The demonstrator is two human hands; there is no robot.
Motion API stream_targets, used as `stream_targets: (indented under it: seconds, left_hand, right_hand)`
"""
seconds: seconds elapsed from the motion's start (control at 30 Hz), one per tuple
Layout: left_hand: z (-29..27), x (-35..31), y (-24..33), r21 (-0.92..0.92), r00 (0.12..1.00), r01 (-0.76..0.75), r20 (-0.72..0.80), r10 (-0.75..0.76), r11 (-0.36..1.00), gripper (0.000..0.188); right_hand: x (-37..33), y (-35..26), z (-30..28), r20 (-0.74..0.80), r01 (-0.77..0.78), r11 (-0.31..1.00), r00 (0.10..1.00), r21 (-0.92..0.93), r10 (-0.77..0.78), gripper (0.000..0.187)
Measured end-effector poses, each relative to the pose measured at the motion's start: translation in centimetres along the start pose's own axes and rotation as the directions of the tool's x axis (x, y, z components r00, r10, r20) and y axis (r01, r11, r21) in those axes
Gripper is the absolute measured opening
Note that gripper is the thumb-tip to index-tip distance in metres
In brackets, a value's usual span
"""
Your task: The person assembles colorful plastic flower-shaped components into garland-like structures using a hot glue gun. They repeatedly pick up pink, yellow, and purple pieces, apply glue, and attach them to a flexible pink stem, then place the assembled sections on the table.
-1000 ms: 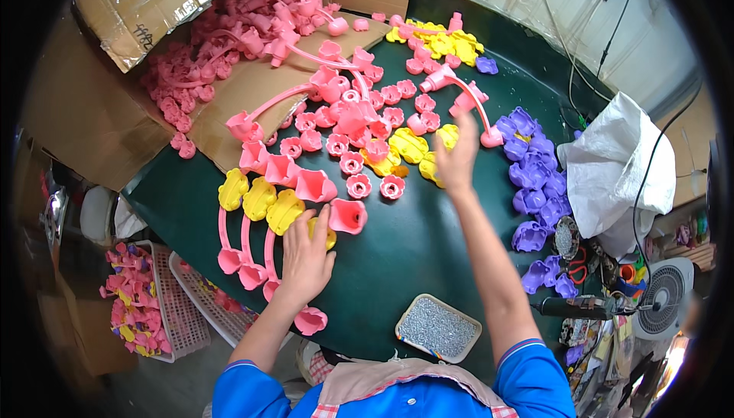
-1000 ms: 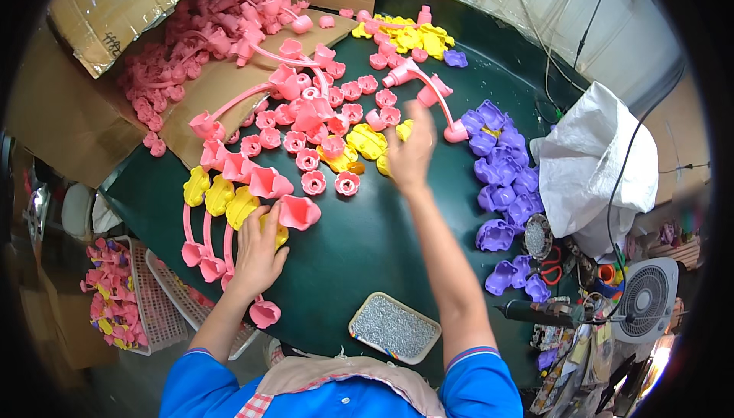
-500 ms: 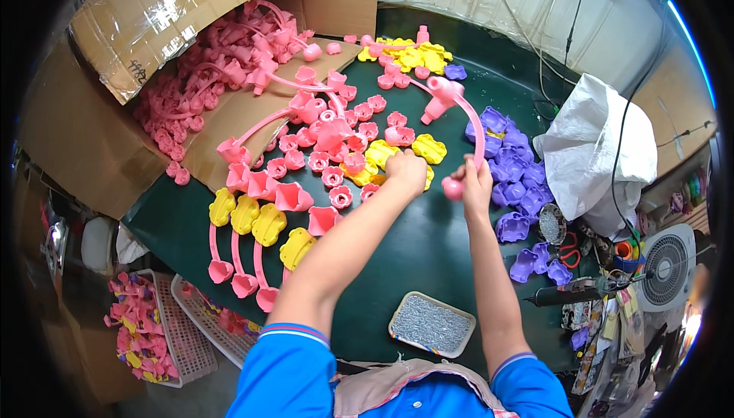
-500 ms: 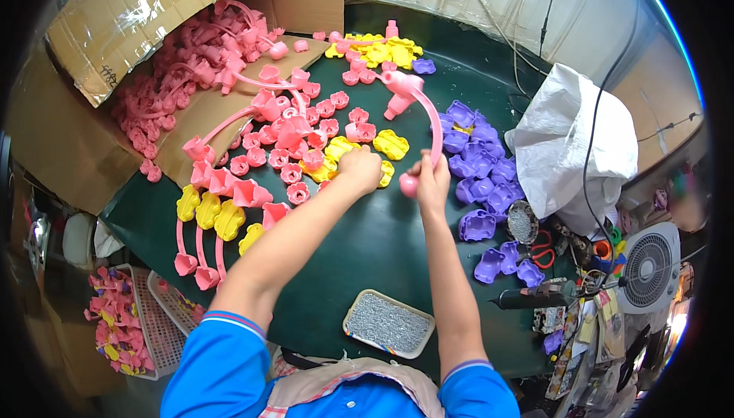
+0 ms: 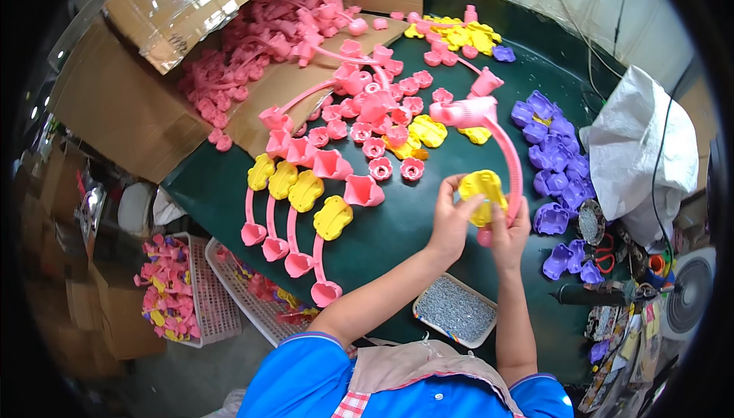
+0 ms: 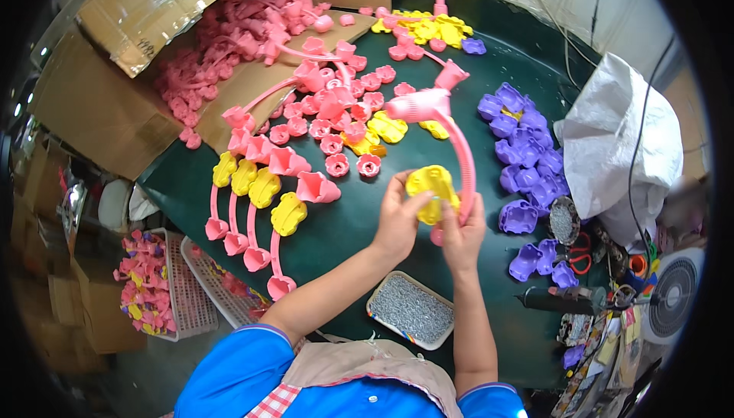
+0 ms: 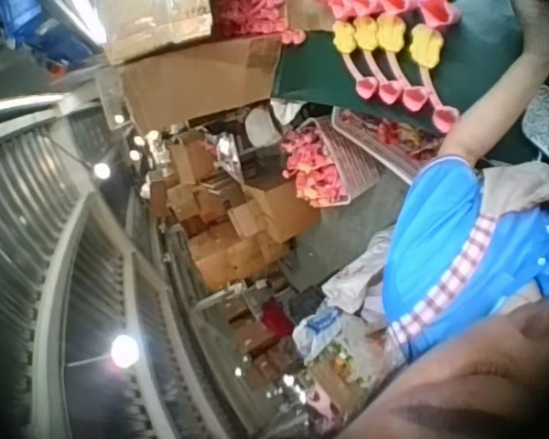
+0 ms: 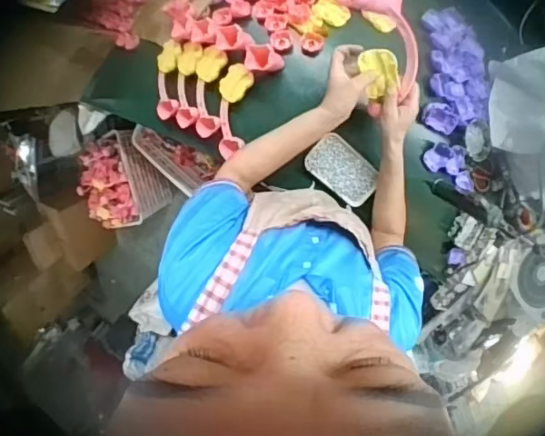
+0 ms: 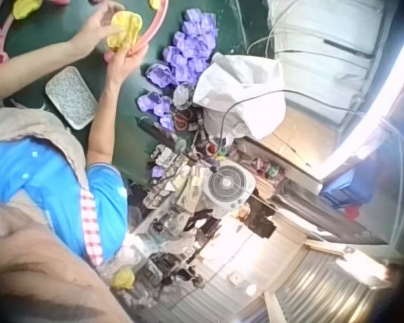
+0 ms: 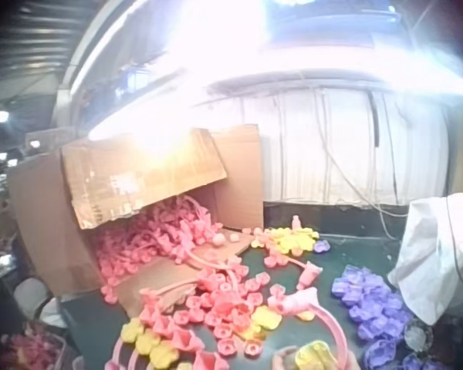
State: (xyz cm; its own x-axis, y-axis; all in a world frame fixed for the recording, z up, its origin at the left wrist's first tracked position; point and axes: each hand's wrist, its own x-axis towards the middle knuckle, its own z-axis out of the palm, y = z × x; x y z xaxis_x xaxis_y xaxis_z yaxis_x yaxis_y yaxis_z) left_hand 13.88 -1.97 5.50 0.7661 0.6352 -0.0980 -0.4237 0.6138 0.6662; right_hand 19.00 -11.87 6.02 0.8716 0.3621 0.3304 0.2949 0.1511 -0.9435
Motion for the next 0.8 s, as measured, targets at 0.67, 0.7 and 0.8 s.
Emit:
stream_targets:
  seconds: [0.67,0.7,0.8]
  left_hand:
    - [-1.9,-1.2,6.0,-0.423,0.951,0.304,0.192,-0.243,0.854,0.044]
    - [-2.5,-1.2,5.8,-0.413,0.968,0.244,0.163,-0.193,0.877,0.046]
    - [-2.9,0.0,5.5,-0.315,0.998,0.045,0.055,-0.029,0.948,0.052]
  right_hand:
    - [-3.5,-0.6,2.5,0.182,0.143,0.963,0.978,-0.228,-0.102,0.032]
    - [-3.8,-1.0,2.6,0.17,0.098,0.97,0.984,-0.222,-0.06,0.029]
    - [-4.0,-0.4,1.9,0.155,0.349,0.925,0.932,-0.151,-0.327,0.023]
